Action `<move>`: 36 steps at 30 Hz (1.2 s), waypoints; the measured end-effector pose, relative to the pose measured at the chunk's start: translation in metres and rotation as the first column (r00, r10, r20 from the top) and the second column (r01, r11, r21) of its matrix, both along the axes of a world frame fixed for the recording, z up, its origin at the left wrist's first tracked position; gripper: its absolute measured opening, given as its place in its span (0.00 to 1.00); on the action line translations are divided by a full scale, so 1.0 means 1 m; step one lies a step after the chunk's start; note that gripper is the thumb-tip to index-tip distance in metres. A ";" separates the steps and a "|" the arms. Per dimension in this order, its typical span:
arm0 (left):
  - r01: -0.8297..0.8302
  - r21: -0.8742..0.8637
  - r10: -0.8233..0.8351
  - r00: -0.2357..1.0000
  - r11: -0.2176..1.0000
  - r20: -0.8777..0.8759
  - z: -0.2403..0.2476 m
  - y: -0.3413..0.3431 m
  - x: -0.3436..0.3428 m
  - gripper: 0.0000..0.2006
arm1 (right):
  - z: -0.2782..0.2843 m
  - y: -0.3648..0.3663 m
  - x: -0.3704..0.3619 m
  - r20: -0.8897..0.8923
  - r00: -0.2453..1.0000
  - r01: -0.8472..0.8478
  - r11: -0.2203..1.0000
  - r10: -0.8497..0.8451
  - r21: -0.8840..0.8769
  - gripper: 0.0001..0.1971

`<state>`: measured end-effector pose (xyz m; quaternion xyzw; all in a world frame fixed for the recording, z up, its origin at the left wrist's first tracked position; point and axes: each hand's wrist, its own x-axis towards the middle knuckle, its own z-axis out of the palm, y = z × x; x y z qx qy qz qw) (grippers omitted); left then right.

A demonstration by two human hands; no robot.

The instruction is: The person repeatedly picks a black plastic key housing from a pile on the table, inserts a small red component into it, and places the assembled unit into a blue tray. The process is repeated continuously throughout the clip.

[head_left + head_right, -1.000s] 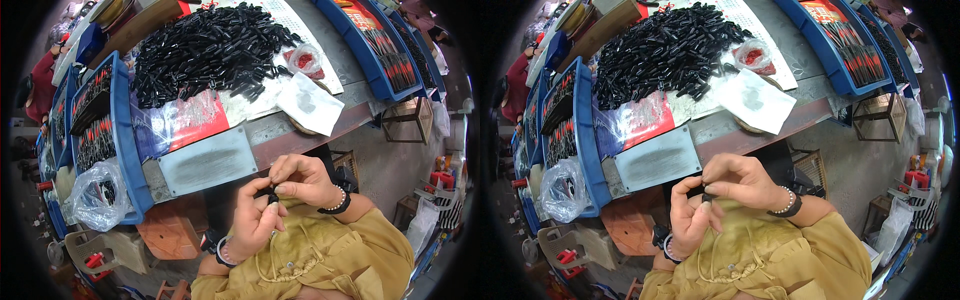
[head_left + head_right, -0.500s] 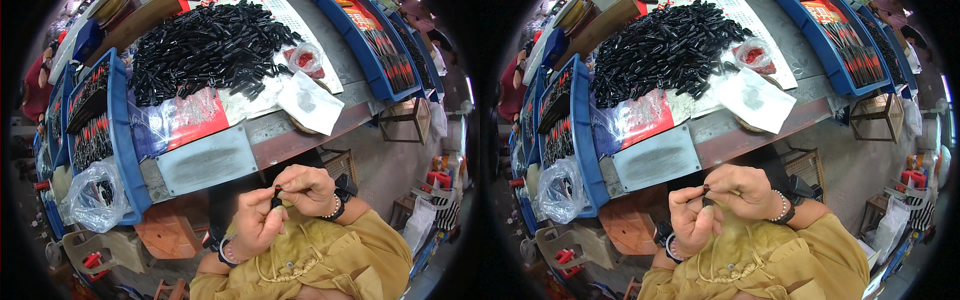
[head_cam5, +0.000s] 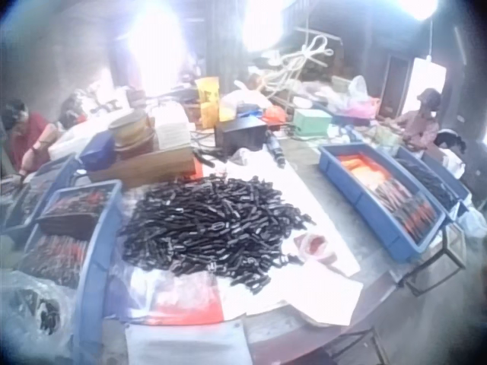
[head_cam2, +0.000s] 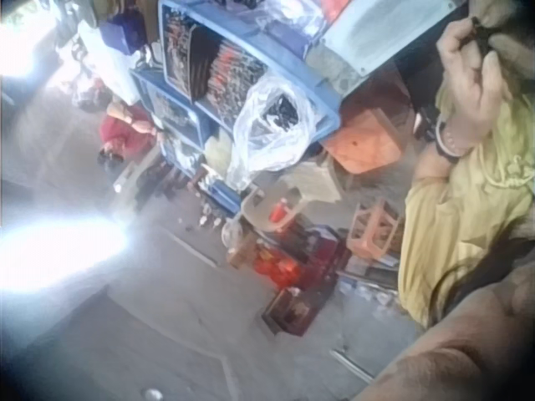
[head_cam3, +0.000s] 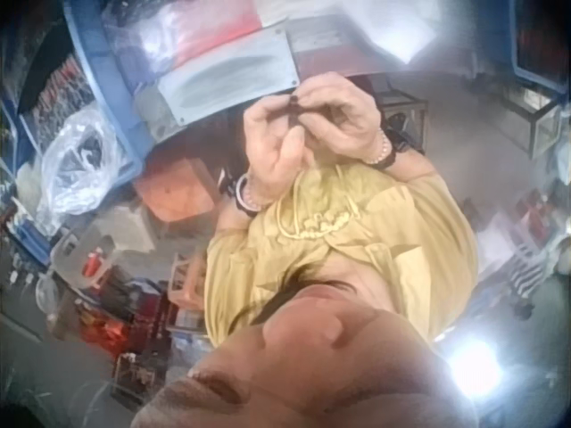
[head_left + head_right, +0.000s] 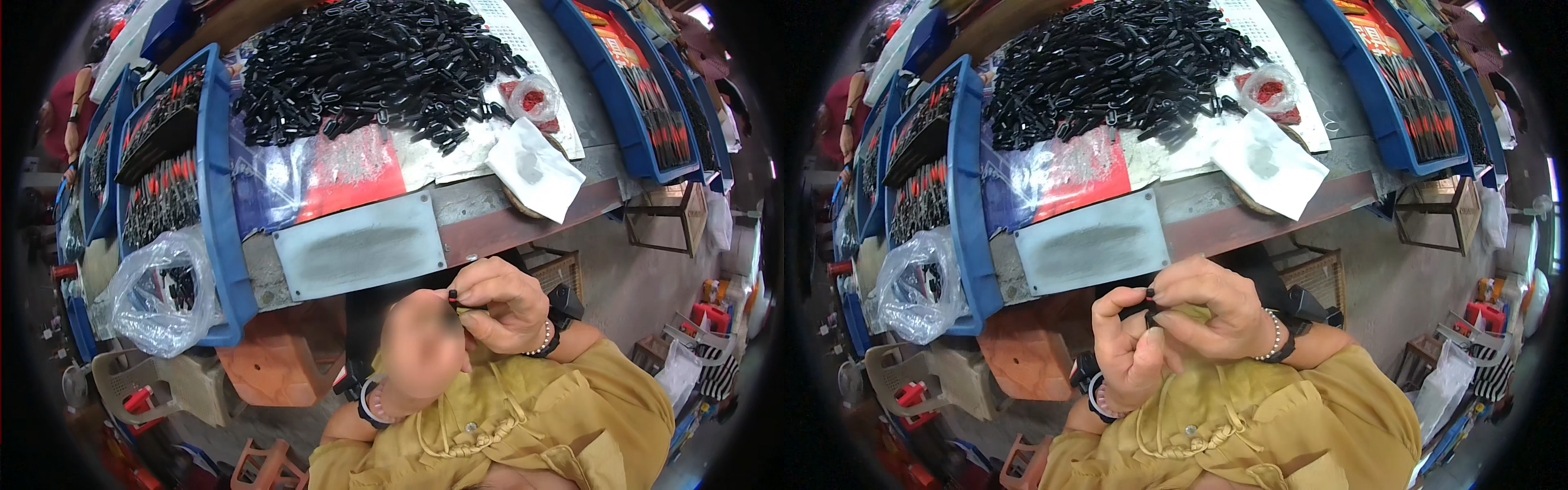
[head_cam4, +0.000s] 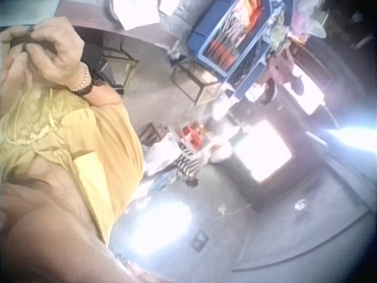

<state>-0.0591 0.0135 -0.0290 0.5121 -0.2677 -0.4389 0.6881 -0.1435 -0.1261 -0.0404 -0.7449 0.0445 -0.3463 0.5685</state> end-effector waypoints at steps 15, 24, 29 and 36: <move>-0.043 -0.092 0.047 0.998 0.995 0.040 -0.001 0.025 -0.029 0.18 | -0.001 0.008 -0.020 0.101 0.981 -0.175 0.980 0.166 0.093 0.09; -0.053 -0.050 0.047 0.993 0.997 -0.107 -0.004 0.010 -0.027 0.16 | -0.005 0.021 -0.028 0.037 0.998 -0.068 0.892 0.058 0.447 0.07; -0.031 -0.067 0.022 0.991 0.997 -0.131 -0.005 0.005 -0.025 0.16 | -0.005 0.013 -0.030 0.049 0.999 -0.035 0.958 0.022 0.286 0.07; -0.004 -0.071 -0.006 0.991 0.997 -0.133 -0.003 0.011 -0.025 0.18 | -0.005 0.011 -0.029 0.146 0.985 -0.128 0.956 0.092 0.263 0.10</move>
